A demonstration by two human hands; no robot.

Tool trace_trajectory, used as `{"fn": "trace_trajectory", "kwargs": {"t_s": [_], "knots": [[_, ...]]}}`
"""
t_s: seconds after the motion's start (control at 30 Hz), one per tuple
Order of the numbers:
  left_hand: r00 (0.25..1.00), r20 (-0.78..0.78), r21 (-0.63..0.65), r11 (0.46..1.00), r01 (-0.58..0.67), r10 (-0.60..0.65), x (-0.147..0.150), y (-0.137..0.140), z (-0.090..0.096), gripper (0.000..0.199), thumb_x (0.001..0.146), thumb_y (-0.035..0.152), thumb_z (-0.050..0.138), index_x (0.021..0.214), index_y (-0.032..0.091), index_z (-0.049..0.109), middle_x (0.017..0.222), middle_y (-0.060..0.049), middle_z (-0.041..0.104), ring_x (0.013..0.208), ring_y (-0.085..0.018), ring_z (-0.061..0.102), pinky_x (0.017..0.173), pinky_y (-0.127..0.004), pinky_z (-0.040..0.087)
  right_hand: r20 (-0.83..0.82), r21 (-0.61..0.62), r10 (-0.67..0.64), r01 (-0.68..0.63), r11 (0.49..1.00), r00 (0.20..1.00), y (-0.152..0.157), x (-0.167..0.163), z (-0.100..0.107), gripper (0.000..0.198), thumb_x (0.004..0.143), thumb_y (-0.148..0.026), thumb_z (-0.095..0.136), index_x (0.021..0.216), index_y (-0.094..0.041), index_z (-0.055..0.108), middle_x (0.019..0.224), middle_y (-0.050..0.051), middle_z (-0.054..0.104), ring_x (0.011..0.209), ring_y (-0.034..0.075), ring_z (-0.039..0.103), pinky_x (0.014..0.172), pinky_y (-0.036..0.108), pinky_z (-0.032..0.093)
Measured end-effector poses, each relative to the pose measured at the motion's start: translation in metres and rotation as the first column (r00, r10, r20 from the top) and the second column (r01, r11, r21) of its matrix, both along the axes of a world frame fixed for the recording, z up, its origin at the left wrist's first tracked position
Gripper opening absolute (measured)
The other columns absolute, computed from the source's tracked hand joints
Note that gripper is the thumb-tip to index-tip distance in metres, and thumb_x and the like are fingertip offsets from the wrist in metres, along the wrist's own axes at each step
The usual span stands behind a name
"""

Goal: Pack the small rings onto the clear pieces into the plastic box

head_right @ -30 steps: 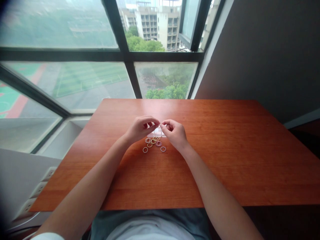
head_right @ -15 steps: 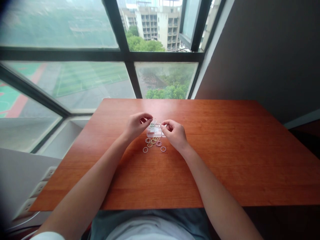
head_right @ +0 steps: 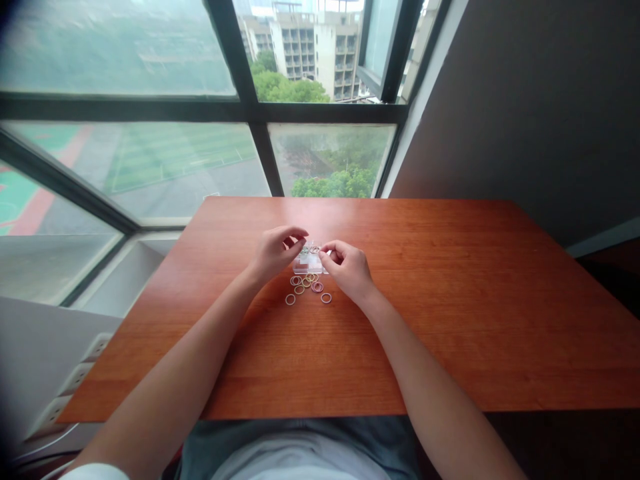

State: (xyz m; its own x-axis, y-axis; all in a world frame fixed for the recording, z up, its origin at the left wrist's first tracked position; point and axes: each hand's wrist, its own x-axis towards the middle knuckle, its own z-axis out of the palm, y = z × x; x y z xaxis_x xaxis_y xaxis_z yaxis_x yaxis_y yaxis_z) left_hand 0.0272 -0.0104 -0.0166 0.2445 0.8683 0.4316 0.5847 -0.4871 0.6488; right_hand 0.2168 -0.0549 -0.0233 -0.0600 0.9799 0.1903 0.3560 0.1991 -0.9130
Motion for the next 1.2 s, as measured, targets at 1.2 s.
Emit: {"fn": "trace_trajectory", "kwargs": {"t_s": [1.2], "knots": [[1.0, 0.0, -0.04, 0.999, -0.002, 0.002, -0.003, -0.001, 0.003, 0.017, 0.081, 0.018, 0.059, 0.093, 0.019, 0.072, 0.078, -0.001, 0.072, 0.061, -0.011, 0.061, 0.059, -0.021, 0.047, 0.645, 0.041, 0.415, -0.572, 0.819, 0.641, -0.032, -0.022, 0.013, 0.013, 0.073, -0.012, 0.06, 0.07, -0.021, 0.068, 0.063, -0.003, 0.065, 0.055, 0.01, 0.049, 0.053, 0.024, 0.025]]}}
